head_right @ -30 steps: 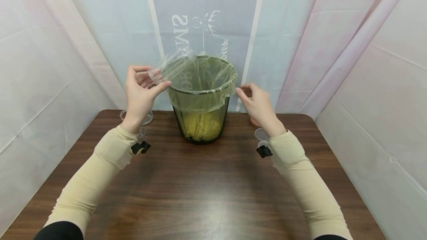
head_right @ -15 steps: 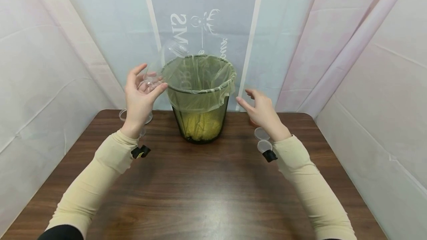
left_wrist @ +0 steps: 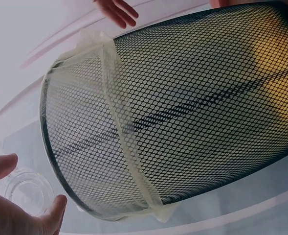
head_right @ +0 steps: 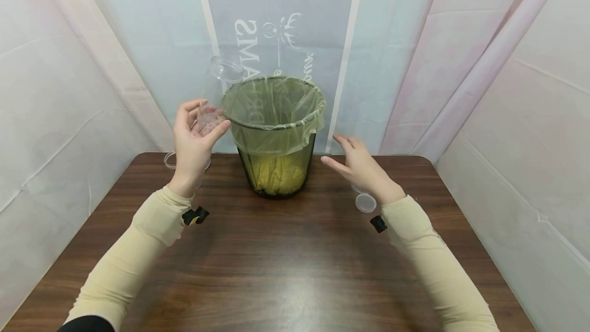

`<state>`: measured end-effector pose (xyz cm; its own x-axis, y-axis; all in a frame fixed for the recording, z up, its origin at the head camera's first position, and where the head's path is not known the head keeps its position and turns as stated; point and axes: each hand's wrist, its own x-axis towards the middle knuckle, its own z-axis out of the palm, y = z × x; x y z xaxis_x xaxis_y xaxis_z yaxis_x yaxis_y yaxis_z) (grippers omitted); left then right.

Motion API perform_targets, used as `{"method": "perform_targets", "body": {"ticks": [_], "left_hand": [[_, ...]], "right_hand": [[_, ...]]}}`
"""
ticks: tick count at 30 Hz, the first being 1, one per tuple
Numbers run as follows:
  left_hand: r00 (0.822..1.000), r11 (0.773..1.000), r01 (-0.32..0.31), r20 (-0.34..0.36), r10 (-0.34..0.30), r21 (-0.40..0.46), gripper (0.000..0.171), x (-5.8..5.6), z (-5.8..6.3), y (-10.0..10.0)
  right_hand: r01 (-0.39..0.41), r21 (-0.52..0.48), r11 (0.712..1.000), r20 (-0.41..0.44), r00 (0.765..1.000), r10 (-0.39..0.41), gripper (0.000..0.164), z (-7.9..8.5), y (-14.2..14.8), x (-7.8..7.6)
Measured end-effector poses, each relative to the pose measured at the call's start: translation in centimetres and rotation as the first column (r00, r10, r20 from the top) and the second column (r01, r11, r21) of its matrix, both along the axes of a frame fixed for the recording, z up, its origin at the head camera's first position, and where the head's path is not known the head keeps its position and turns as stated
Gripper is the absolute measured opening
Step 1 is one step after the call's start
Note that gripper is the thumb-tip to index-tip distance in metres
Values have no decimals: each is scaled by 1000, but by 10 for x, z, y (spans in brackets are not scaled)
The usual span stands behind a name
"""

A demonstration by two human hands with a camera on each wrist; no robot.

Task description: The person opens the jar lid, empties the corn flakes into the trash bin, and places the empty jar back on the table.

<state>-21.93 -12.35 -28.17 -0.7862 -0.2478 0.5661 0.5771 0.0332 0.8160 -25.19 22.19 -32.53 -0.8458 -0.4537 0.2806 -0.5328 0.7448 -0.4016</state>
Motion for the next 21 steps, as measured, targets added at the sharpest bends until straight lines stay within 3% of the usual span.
{"method": "perform_targets", "body": {"ticks": [4,12,16,21], "left_hand": [[1000,1000,-15,16,15,-17,58,5,0,0],[997,992,-79,9,81,-95,54,28,12,4],[995,989,-94,19,97,-113,53,29,9,1],[995,993,-88,33,91,-83,55,20,-5,-6]], "right_hand": [[-27,14,1000,2,1000,27,71,-5,0,5],[-85,74,994,-36,995,88,73,-20,2,11],[-100,122,988,-31,994,104,74,-26,3,15],[-115,160,980,-29,992,121,73,-31,3,20]]}}
